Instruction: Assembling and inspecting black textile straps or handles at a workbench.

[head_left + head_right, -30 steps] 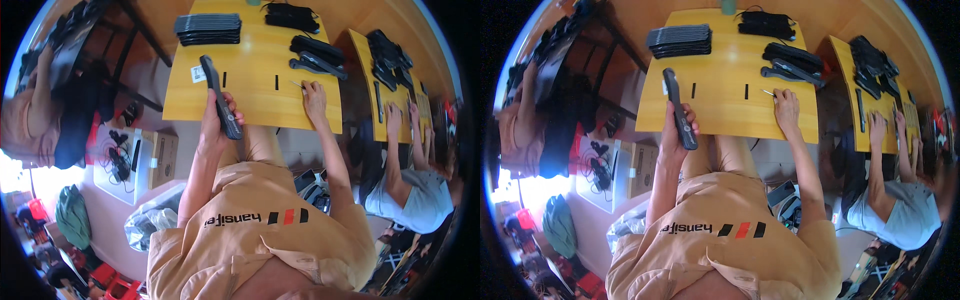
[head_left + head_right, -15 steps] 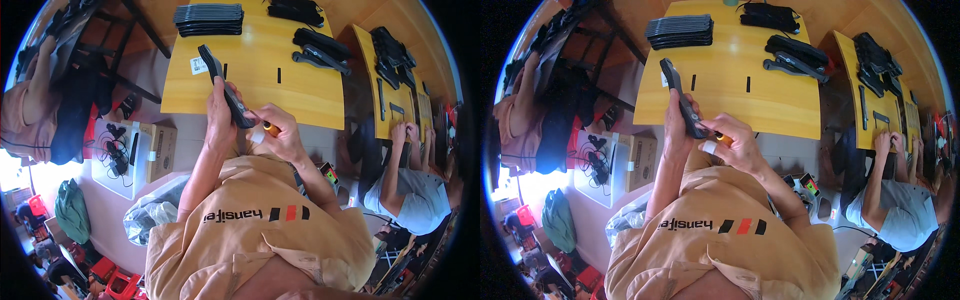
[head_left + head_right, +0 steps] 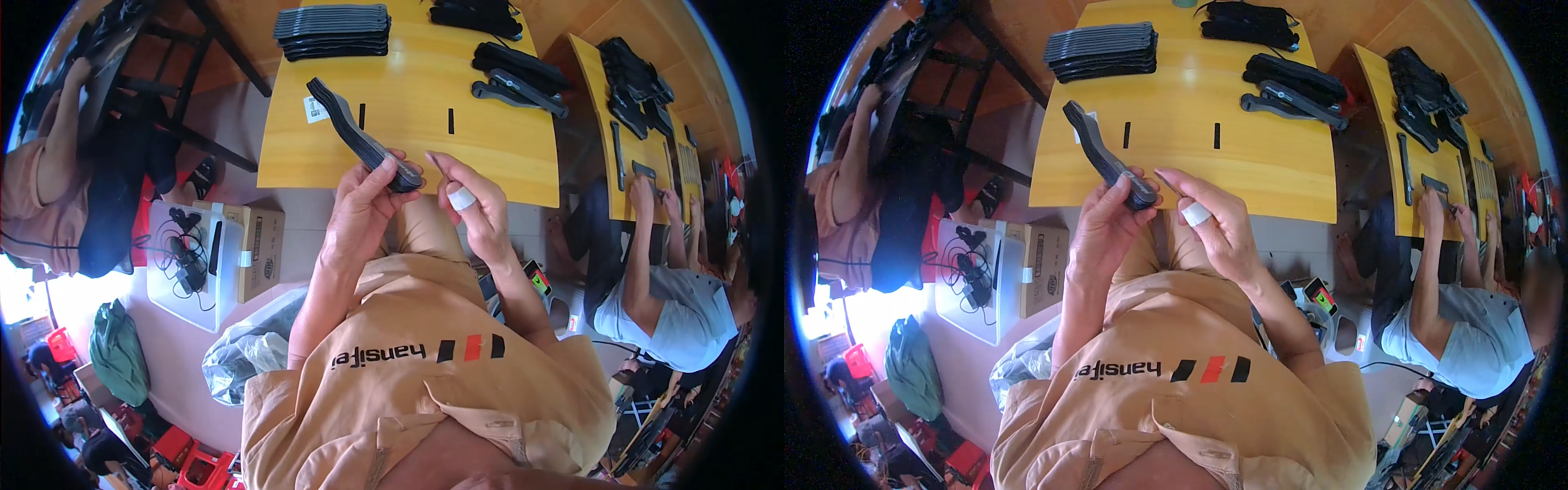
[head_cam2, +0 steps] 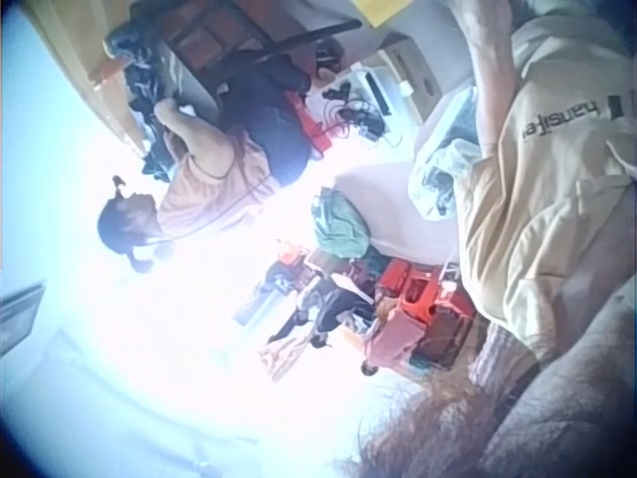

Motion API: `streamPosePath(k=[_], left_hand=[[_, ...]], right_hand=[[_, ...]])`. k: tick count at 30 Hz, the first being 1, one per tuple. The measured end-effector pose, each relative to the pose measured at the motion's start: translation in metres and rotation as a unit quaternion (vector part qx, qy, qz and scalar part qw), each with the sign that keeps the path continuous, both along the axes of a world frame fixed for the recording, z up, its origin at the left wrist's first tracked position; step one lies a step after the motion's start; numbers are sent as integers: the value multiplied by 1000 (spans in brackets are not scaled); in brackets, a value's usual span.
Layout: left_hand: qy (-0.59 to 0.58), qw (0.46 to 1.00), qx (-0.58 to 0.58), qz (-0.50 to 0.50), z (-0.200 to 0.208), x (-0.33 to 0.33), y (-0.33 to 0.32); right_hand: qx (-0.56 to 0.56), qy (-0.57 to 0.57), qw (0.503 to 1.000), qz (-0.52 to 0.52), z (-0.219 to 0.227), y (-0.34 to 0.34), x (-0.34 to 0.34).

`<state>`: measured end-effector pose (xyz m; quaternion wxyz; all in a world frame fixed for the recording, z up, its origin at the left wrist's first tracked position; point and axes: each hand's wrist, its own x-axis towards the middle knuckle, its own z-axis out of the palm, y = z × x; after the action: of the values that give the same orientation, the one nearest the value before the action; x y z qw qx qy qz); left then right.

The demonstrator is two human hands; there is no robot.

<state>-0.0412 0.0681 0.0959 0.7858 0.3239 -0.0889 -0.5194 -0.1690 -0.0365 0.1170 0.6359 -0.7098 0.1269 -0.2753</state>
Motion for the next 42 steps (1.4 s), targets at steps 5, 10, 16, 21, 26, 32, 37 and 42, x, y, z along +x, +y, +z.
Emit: streamPosePath(k=[5,10,16,21,26,32,37,42], left_hand=[[56,998,-10,15,3,0,2],[80,997,-6,14,2,-1,1],[76,997,1,26,5,-3,2],[79,996,3,28,5,-3,4],[87,996,-2,21,4,-3,4],[93,996,-8,14,5,-3,5],[115,993,-11,12,5,-2,4],[128,992,-10,9,2,-2,3]], right_hand=[[-91,49,994,30,3,0,-15],[-229,71,971,11,7,1,-16],[-267,54,962,-4,9,4,-10],[-270,57,961,7,7,3,-10],[-269,53,962,12,9,1,-10],[-281,67,957,10,8,-2,-12],[-285,51,957,10,8,-2,-12],[-272,76,959,16,8,-1,-12]])
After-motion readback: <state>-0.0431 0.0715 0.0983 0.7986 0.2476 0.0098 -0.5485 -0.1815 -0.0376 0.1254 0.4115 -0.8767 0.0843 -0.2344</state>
